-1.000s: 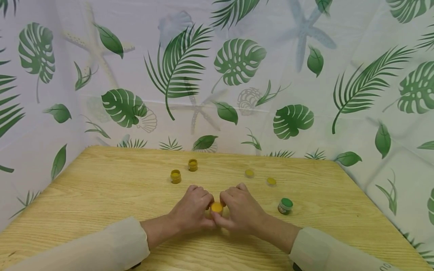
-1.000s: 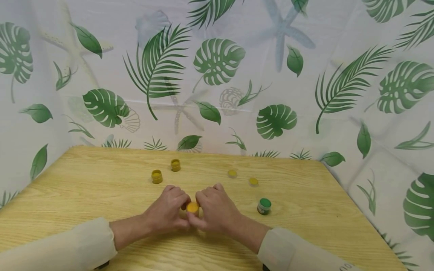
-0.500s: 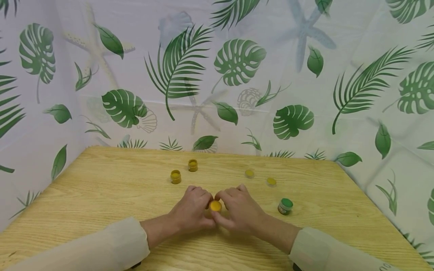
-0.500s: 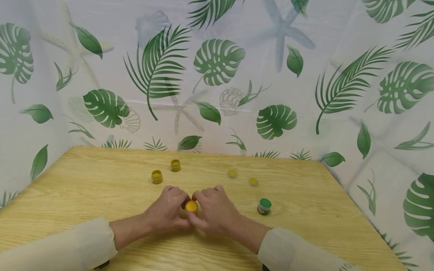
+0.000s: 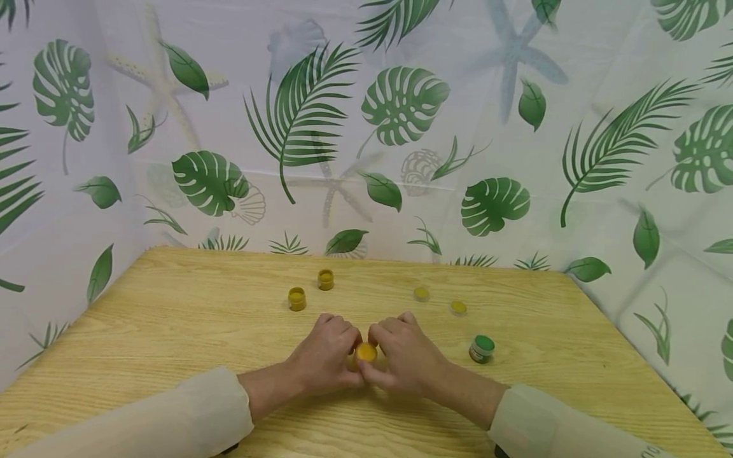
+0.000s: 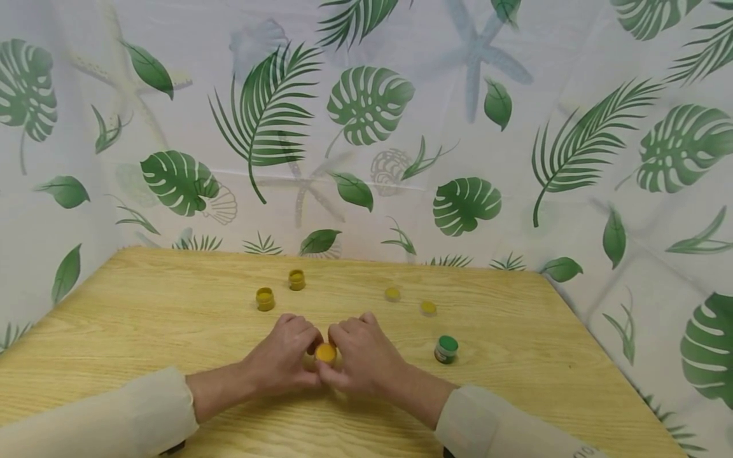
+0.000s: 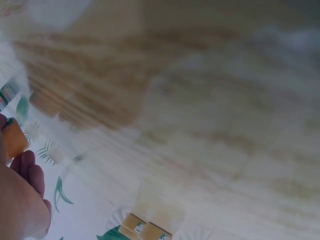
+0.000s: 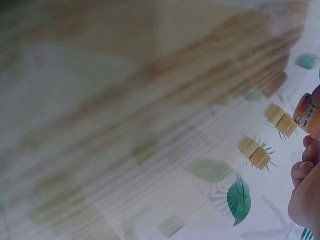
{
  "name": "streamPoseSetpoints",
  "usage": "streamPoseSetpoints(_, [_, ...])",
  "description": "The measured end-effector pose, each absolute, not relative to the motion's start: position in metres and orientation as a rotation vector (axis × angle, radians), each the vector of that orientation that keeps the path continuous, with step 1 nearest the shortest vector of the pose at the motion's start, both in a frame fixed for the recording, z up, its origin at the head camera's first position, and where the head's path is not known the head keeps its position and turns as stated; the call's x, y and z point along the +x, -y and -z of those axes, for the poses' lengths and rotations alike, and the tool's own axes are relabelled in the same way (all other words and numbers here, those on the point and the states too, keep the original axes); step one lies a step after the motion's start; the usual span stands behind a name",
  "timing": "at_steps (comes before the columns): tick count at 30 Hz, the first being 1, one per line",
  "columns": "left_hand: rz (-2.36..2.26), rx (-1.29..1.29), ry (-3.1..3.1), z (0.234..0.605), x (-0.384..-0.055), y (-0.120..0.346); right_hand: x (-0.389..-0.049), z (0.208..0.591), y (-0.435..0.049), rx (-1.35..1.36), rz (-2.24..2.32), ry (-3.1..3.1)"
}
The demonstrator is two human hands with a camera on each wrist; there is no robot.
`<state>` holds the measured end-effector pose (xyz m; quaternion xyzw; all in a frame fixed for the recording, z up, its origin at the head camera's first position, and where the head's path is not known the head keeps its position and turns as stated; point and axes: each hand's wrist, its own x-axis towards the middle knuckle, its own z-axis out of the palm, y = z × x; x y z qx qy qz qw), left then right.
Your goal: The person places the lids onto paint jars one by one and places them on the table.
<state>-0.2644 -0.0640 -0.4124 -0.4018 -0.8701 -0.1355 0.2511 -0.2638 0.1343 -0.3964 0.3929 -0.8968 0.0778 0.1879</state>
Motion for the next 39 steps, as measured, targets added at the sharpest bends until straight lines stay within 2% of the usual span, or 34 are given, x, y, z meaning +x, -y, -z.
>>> streamPoseSetpoints(9, [0.361, -1.105, 2.414, 0.4114, -0.2638, 0.0630, -0.2645, 0.3953, -0.1336, 1.092, -0.279, 2.555])
streamPoseSetpoints(19, [0.671, -0.983, 2.618, 0.4070, -0.2628, 0.0646, -0.2643, 0.3951, -0.1345, 1.041, -0.374, 2.584])
streamPoseSetpoints(26, [0.612, -0.997, 2.556, 0.4087, -0.2648, 0.0636, -0.2645, 0.3975, -0.1358, 1.137, -0.405, 2.484])
streamPoseSetpoints(39, [0.549, -1.058, 2.452, 0.4096, -0.2645, 0.0633, -0.2639, 0.3953, -0.1342, 1.095, -0.422, 2.505])
